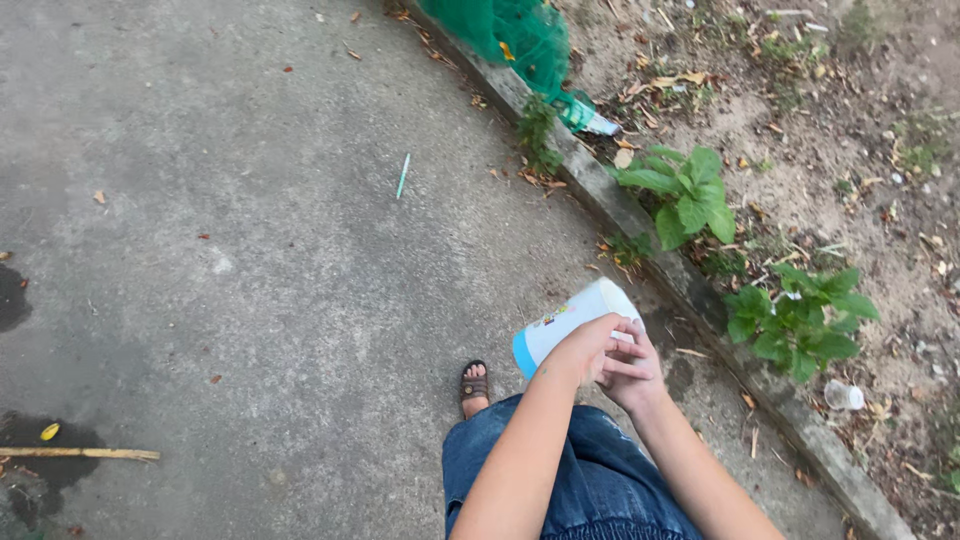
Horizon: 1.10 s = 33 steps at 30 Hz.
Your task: The person walks holding a pitcher, dips it into a large cylindrical container to fill it with water, and carries the pitcher by hand.
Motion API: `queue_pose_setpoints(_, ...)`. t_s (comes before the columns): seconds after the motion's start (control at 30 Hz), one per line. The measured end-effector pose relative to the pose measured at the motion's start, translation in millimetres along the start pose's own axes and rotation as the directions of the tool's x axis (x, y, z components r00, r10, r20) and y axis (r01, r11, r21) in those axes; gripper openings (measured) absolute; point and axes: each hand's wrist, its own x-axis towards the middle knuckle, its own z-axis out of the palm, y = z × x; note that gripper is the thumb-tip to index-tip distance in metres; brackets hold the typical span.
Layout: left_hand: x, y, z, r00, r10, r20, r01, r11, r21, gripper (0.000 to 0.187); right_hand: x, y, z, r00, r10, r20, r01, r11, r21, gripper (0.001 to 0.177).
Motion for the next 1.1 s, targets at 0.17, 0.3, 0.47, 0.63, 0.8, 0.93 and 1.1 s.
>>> queue_pose_setpoints(0.17,13,5,-49,0.864,0.480,-0.153,-0.331,0.770,0.545,0.061,-11,17,75,0.990,-0.010,-0.140,0.008,1.000,-0.021,0.067)
queue_pose_setpoints(0.3,-6,6,-56,0.900,0.406,-0.156,-0.251,0.779,0.575,0.063,5,29,90,0.985,-0.111,-0.132,0.088,0.981,-0.173,0.055)
queue_pose_setpoints(0.47,-59,2,-40,0.821,0.571,-0.027,-0.059,0.131,0.990,0.102,29,49,93,0.991,-0.069,0.110,0.077,0.995,-0.062,0.068)
queue_pose_setpoints(0.63,-109,35,-26,0.759,0.650,-0.019,-0.049,0.086,0.995,0.094,18,98,163,0.813,-0.552,0.184,0.474,0.812,0.341,0.083)
queue_pose_setpoints(0.8,-115,81,-38,0.736,0.677,0.006,-0.151,0.155,0.976,0.096,4,51,197,0.975,-0.222,-0.003,0.219,0.961,-0.169,0.087)
queue_pose_setpoints(0.93,-123,112,-54,0.759,0.645,-0.091,-0.047,0.193,0.980,0.087,25,42,231,0.993,-0.073,0.090,0.077,0.996,-0.040,0.090)
queue_pose_setpoints(1.1,-125,160,-96,0.759,0.614,-0.217,-0.077,0.415,0.906,0.081,78,38,288,0.988,-0.027,0.155,0.039,0.996,-0.074,0.082)
